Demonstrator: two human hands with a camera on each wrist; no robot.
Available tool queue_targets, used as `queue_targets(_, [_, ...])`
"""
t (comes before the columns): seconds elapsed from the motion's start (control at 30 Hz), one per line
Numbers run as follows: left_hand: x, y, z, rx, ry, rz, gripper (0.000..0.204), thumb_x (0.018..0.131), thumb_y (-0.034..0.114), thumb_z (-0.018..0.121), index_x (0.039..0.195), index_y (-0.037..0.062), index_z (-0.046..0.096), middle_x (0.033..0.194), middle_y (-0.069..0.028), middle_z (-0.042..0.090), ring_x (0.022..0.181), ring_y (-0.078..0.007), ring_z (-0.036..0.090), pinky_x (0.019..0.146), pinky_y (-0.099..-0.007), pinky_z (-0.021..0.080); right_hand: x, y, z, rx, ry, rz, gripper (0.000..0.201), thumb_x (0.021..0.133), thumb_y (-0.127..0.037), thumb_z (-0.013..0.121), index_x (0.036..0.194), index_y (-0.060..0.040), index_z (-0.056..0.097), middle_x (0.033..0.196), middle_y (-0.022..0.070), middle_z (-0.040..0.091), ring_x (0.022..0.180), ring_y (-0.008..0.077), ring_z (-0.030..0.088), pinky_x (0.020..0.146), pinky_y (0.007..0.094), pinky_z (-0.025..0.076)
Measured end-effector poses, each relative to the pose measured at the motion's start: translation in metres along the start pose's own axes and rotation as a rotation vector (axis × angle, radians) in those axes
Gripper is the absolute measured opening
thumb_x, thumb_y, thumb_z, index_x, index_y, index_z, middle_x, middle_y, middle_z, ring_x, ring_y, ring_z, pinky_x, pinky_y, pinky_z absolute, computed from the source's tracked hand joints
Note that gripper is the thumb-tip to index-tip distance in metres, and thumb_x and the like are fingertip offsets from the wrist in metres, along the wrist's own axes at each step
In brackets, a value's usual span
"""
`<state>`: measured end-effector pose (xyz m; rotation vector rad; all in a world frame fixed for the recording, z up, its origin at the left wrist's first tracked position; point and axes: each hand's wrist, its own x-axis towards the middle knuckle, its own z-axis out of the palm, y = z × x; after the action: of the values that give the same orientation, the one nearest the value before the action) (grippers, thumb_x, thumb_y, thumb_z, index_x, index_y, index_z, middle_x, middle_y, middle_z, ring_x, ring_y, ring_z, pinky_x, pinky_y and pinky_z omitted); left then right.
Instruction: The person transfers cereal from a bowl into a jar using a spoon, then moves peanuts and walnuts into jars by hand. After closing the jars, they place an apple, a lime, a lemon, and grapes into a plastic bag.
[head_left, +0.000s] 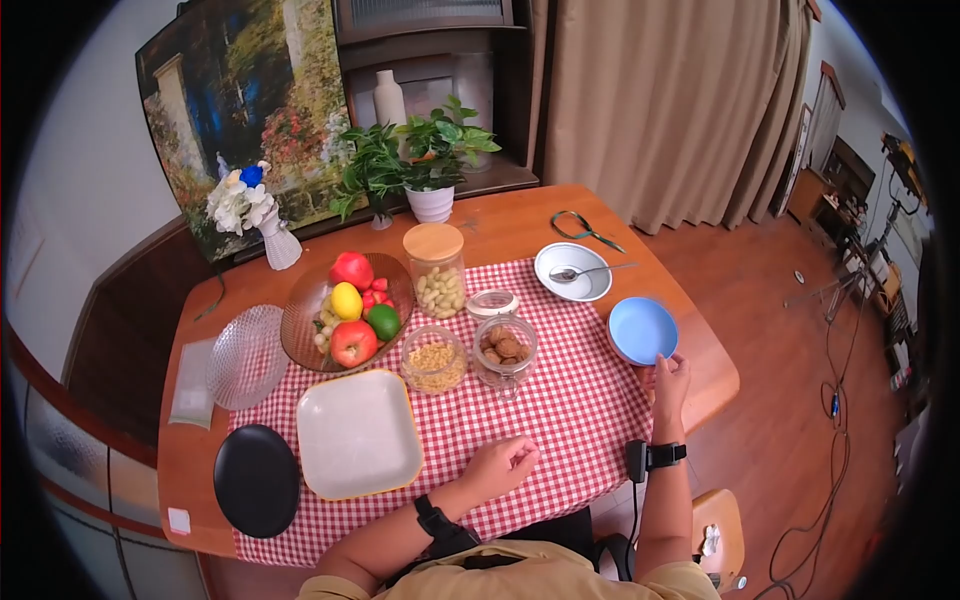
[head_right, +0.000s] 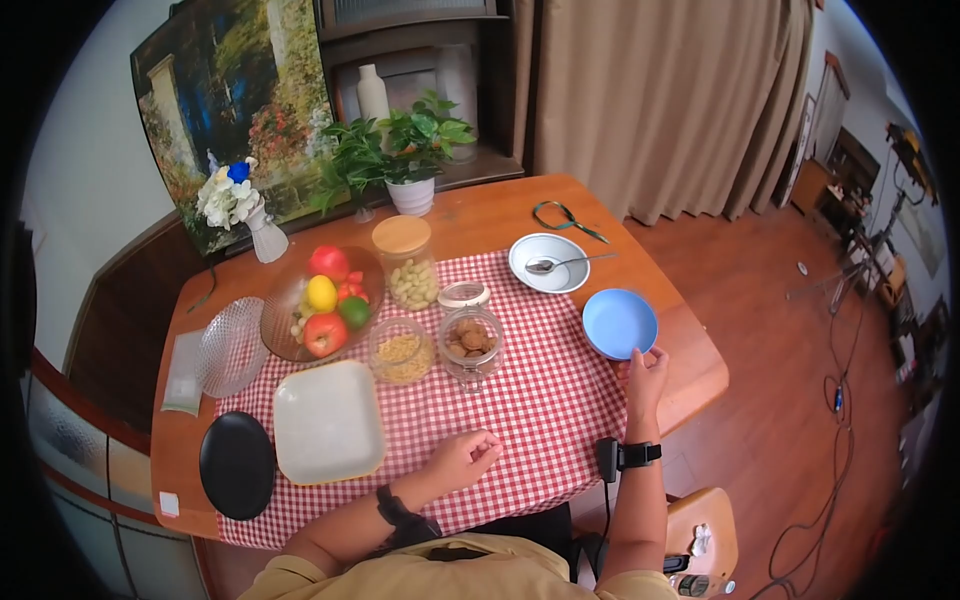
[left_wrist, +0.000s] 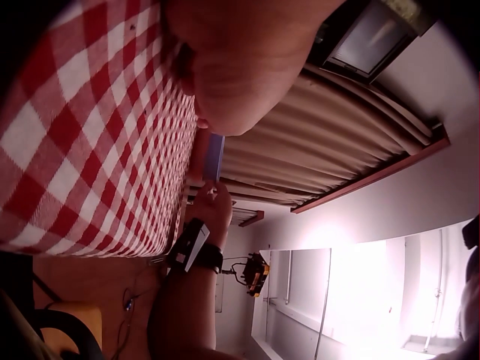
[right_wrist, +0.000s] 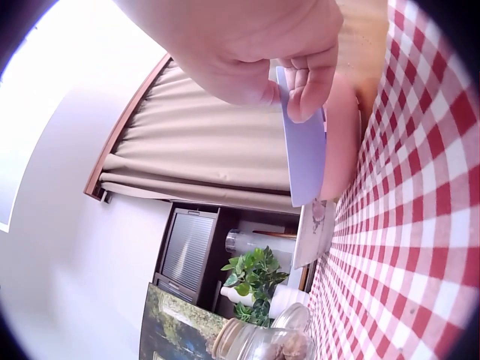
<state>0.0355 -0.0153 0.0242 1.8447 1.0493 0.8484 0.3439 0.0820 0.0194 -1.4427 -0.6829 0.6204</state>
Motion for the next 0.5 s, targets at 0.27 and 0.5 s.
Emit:
queue_targets(0.27, [-0.001,-0.01,0.005,0.004,0.054,0.088,0.014,0.089,0.018,0.06,0.088,0.0049,0.061,0.068,-0.0043,0.063,0.056,-0.0126,0.057,0.053,-0.0275,0.044,-0.016,0.005,0.036,-0.195,0.063,-0.281,0.027,0.09,-0.013,0.06,0.109,-0.0003,0.046,0.06,0.0016,0.052,0.046,0.0074,0.045,0.042,0.0215,0.036])
queue_targets(0.5, [-0.001,-0.014,0.007,-0.004,0.05,0.068,0.015,0.089,0.02,0.059,0.09,0.0051,0.061,0.068,-0.0049,0.063,0.056,-0.0136,0.058,0.053,-0.0285,0.045,-0.034,-0.009,0.147,-0.213,-0.705,-0.068,0.033,0.091,-0.033,0.058,0.095,-0.0004,0.057,0.073,0.0044,0.059,0.06,0.0104,0.054,0.052,0.0242,0.044])
